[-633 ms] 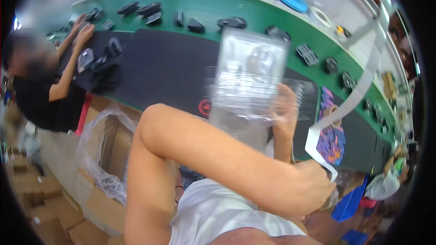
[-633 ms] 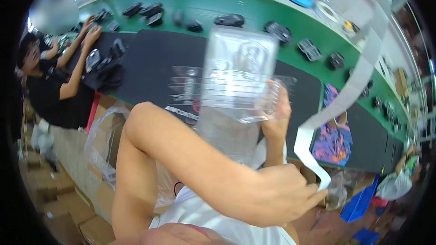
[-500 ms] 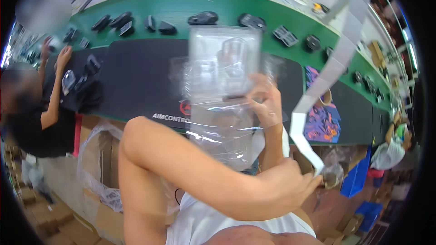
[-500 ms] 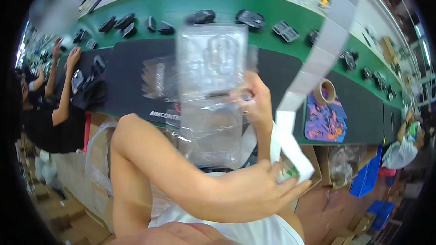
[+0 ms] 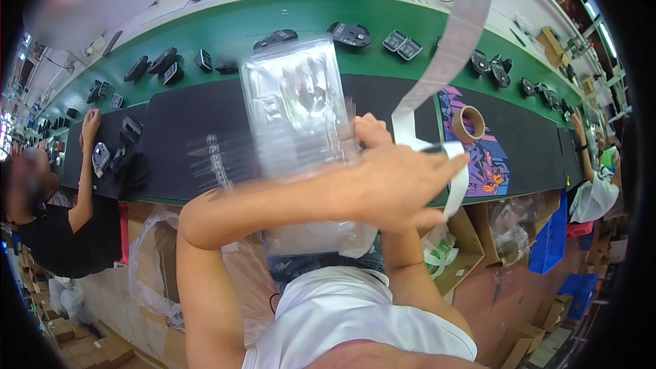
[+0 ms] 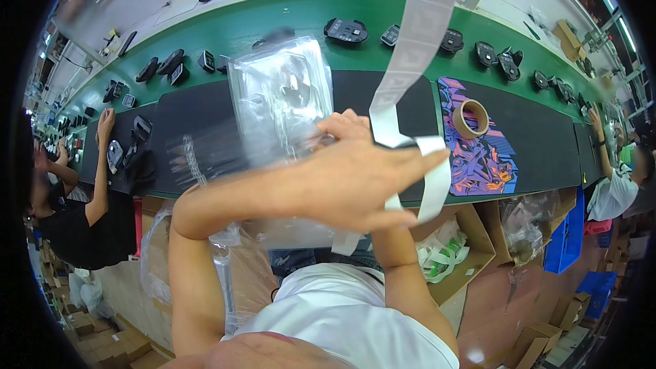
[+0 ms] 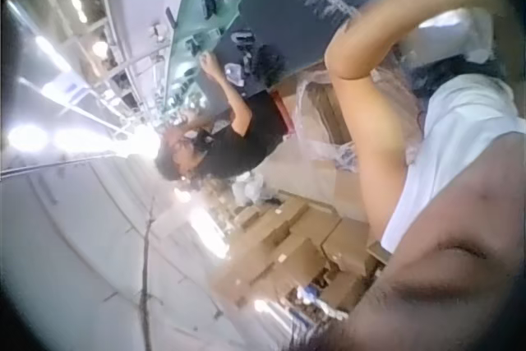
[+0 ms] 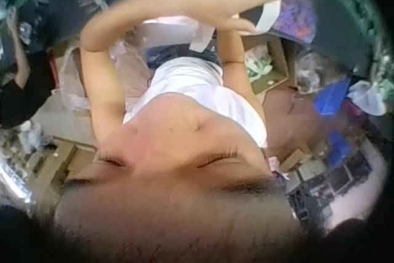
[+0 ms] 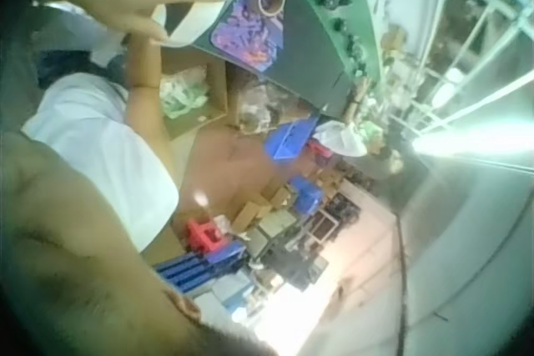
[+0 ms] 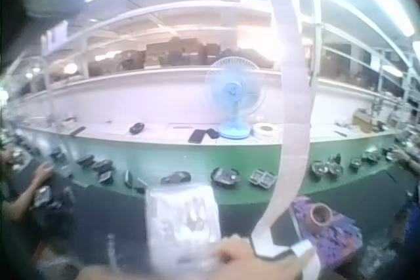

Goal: The person cuts open a cardboard box with a small utility knife and unpacks clear plastic packaging shells. The person then peels labels from a strip and sticks them onto the plastic shells.

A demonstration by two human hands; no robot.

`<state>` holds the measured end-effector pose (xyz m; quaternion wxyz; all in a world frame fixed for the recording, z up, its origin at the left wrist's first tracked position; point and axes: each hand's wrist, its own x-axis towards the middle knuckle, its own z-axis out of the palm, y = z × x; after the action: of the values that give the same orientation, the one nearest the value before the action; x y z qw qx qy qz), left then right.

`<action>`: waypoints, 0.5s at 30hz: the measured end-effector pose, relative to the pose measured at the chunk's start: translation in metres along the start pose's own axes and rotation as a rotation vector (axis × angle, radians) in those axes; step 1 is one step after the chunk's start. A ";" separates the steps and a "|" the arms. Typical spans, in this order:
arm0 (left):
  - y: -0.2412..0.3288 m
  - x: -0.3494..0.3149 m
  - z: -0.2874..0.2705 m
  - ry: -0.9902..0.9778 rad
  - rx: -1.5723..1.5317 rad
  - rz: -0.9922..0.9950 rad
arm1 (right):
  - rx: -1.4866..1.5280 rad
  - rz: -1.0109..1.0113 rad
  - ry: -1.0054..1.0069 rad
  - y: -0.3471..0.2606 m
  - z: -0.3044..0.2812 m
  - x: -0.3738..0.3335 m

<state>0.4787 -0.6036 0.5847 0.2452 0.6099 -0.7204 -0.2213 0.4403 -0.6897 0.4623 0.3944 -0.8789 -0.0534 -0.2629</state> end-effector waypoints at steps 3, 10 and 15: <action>-0.024 0.021 -0.004 0.050 -0.128 0.015 | 0.393 0.125 0.280 0.002 0.005 -0.005; -0.129 0.061 -0.064 0.269 -0.634 -0.046 | 0.397 0.224 -0.031 0.028 -0.002 -0.005; -0.138 0.079 -0.051 0.365 -0.784 0.031 | 0.086 0.256 0.104 0.025 -0.014 -0.015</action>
<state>0.6064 -0.7045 0.5457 0.5851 0.4887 -0.5358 -0.3630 0.4289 -0.7154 0.4460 0.4642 -0.8461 0.0686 -0.2528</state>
